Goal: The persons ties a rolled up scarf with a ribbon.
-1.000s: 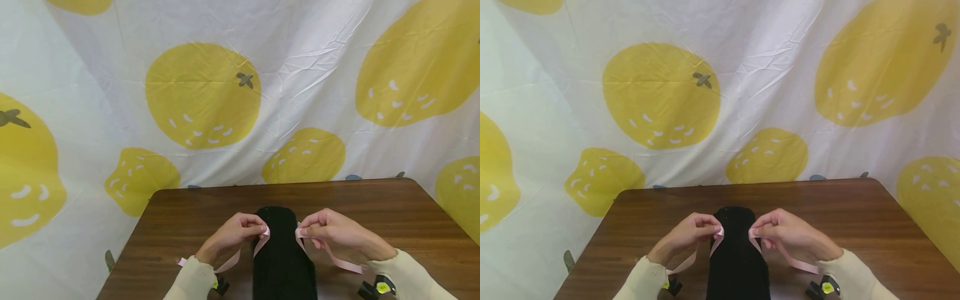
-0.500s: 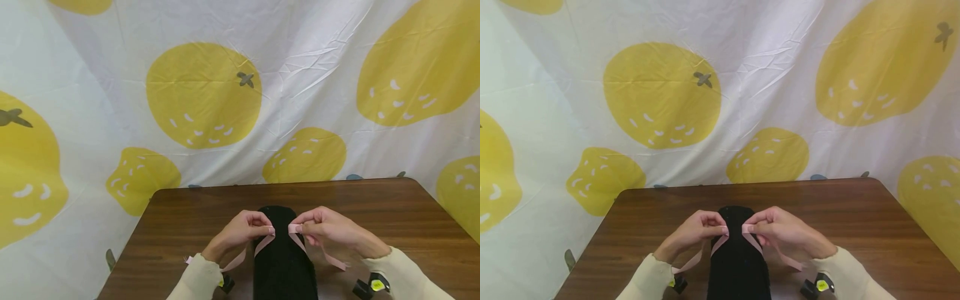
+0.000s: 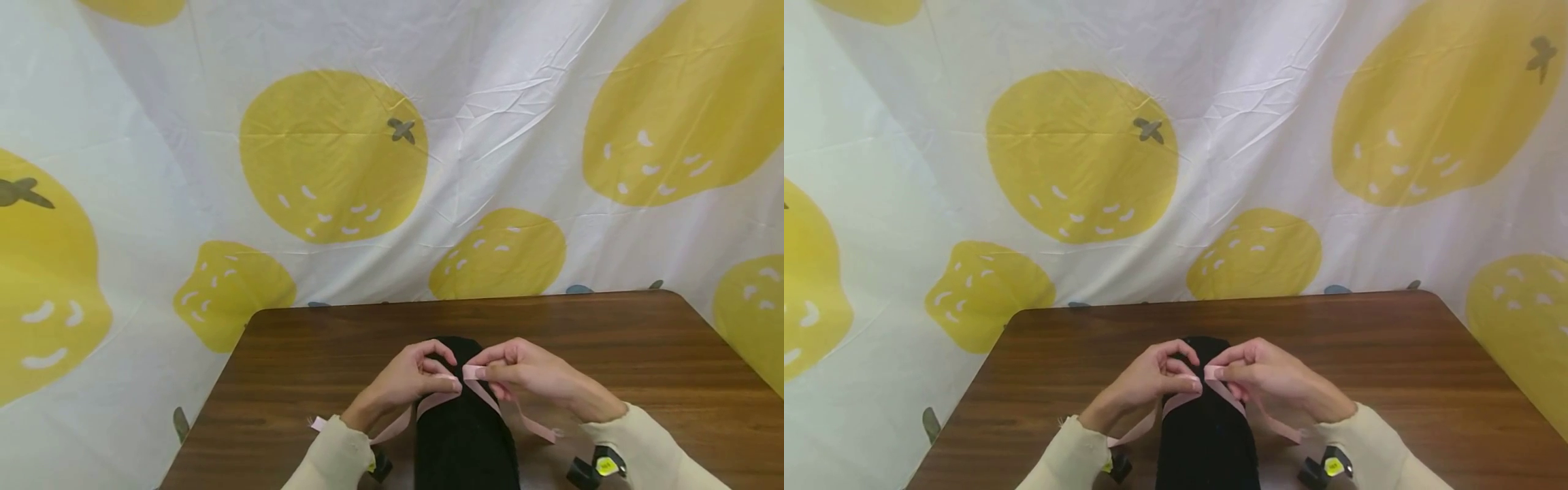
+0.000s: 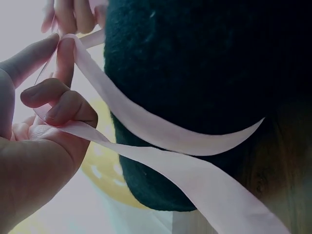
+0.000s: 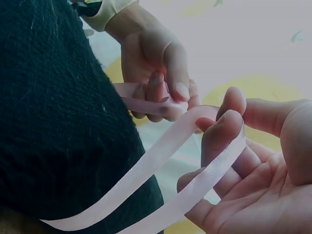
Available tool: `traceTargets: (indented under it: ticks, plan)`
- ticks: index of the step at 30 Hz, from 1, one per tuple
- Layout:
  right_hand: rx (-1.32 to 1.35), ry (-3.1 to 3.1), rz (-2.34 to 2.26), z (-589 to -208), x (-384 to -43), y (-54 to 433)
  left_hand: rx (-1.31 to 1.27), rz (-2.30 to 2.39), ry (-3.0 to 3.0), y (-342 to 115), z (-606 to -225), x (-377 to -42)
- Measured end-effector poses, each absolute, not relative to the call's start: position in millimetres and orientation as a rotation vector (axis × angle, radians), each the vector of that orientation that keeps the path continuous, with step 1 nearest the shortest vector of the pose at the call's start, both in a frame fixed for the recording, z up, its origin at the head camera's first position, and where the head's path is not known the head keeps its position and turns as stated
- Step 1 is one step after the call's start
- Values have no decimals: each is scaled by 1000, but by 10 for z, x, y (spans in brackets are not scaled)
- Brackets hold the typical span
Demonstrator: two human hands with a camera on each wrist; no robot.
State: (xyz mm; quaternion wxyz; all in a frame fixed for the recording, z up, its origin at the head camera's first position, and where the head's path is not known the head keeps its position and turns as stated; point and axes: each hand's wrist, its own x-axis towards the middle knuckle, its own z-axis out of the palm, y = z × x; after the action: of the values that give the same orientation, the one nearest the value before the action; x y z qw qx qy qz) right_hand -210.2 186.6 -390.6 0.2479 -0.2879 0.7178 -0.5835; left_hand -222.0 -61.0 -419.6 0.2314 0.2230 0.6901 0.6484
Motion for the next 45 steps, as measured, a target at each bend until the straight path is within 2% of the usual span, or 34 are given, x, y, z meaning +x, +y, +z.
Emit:
traceTargets:
  ticks: [12,27,35,39,42,45]
  plan:
    - [-831,1790,-1695,-4000,-2115,1733,513,1900,1835,-507,-4260,-2149]
    - [-715,2091,-1628,-4095,-2045,1605,372,1960,1929,-489,-4300,-2131]
    - [-859,2518,-1577,-4243,-1978,1475,252,2077,1790,-465,-4306,-2097]
    - [-946,2754,-1558,-4331,-1948,1400,276,2110,1711,-476,-4590,-2237]
    - [-1035,2852,-1571,-4389,-1948,1365,290,2114,1719,-479,-4594,-2219]
    - [-1109,2950,-1560,-4428,-1951,1343,255,2132,1745,-465,-4424,-2110]
